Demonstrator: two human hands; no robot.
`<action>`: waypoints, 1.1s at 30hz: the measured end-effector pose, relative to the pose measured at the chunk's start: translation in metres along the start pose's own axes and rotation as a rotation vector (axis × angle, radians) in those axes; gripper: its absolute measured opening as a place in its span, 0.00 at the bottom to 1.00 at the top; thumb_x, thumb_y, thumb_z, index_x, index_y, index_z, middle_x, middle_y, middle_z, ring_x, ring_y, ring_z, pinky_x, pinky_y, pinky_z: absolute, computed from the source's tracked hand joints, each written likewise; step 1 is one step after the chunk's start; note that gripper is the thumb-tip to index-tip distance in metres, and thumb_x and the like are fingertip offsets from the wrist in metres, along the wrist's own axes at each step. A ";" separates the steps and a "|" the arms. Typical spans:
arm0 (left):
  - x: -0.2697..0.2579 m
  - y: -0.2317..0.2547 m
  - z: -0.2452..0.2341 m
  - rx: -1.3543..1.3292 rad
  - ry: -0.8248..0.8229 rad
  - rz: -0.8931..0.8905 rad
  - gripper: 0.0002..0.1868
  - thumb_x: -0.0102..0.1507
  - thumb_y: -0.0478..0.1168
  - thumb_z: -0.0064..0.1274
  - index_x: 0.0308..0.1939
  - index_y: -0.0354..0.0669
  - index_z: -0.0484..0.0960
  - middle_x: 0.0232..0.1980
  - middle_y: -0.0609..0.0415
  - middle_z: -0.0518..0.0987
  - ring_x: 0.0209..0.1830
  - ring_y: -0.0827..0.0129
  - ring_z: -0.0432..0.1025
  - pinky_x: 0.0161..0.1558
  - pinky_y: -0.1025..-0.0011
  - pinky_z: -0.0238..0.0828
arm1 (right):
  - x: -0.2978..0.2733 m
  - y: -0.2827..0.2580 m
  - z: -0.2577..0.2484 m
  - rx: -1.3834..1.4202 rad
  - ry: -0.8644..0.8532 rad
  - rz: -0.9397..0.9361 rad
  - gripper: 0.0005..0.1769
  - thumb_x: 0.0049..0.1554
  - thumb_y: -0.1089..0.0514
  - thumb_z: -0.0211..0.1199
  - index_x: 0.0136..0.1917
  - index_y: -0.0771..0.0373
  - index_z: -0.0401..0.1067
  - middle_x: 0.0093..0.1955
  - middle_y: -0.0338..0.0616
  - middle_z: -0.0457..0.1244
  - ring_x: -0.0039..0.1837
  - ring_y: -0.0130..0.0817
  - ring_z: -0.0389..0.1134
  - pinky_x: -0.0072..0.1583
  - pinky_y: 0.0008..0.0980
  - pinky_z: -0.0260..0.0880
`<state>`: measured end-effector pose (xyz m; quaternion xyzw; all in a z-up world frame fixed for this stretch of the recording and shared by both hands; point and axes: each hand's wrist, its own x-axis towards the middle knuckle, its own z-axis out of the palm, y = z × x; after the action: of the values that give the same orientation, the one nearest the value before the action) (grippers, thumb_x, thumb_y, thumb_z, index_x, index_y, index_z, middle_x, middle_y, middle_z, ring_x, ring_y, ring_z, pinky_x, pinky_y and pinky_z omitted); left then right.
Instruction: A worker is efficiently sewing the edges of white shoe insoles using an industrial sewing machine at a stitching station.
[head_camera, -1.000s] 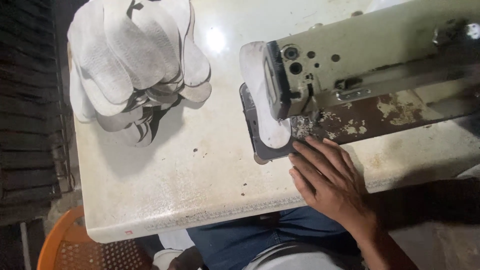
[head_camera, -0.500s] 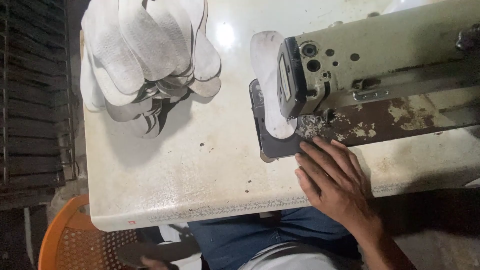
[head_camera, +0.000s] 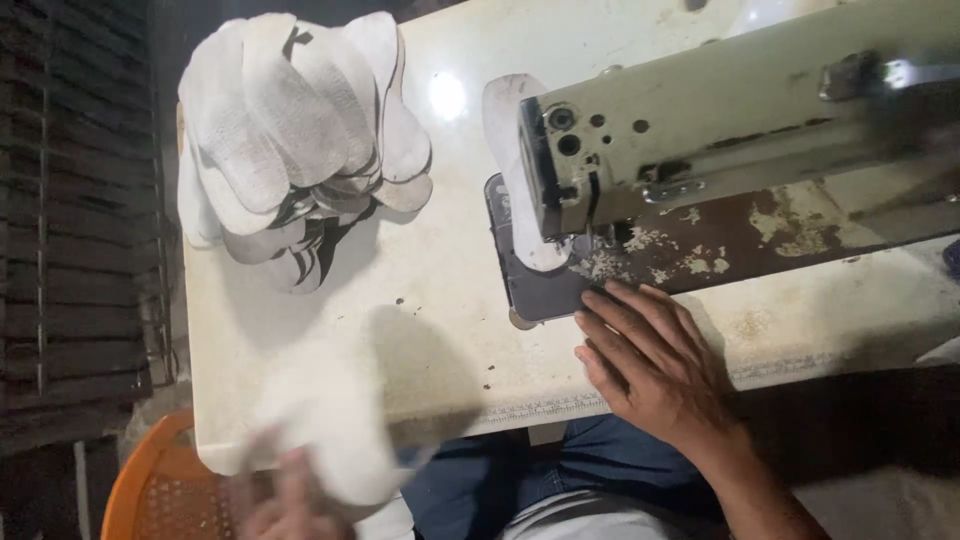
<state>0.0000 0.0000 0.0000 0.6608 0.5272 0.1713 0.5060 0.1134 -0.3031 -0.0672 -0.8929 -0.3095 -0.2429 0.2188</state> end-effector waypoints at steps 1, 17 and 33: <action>-0.005 -0.017 0.021 0.000 -0.005 0.003 0.18 0.70 0.48 0.52 0.65 0.68 0.77 0.25 0.57 0.75 0.09 0.77 0.54 0.11 0.77 0.51 | -0.001 0.000 0.000 -0.005 0.003 0.003 0.19 0.63 0.52 0.62 0.64 0.62 0.75 0.66 0.47 0.68 0.70 0.46 0.67 0.68 0.49 0.69; -0.062 0.011 0.125 -0.384 -0.843 -0.394 0.24 0.62 0.33 0.55 0.63 0.30 0.83 0.41 0.40 0.84 0.38 0.61 0.76 0.39 0.70 0.71 | -0.005 0.008 -0.006 0.141 0.036 0.054 0.21 0.64 0.66 0.47 0.68 0.68 0.70 0.71 0.54 0.64 0.73 0.53 0.65 0.71 0.51 0.68; -0.041 0.029 0.150 -0.224 -0.999 -0.190 0.21 0.63 0.36 0.56 0.61 0.35 0.84 0.21 0.66 0.60 0.20 0.82 0.50 0.24 0.84 0.45 | 0.000 0.011 -0.008 0.131 0.078 0.043 0.19 0.61 0.55 0.62 0.63 0.66 0.73 0.66 0.50 0.68 0.71 0.46 0.66 0.71 0.51 0.67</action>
<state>0.1130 -0.1072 -0.0270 0.5528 0.2574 -0.1564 0.7769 0.1183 -0.3152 -0.0631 -0.8730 -0.2966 -0.2522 0.2938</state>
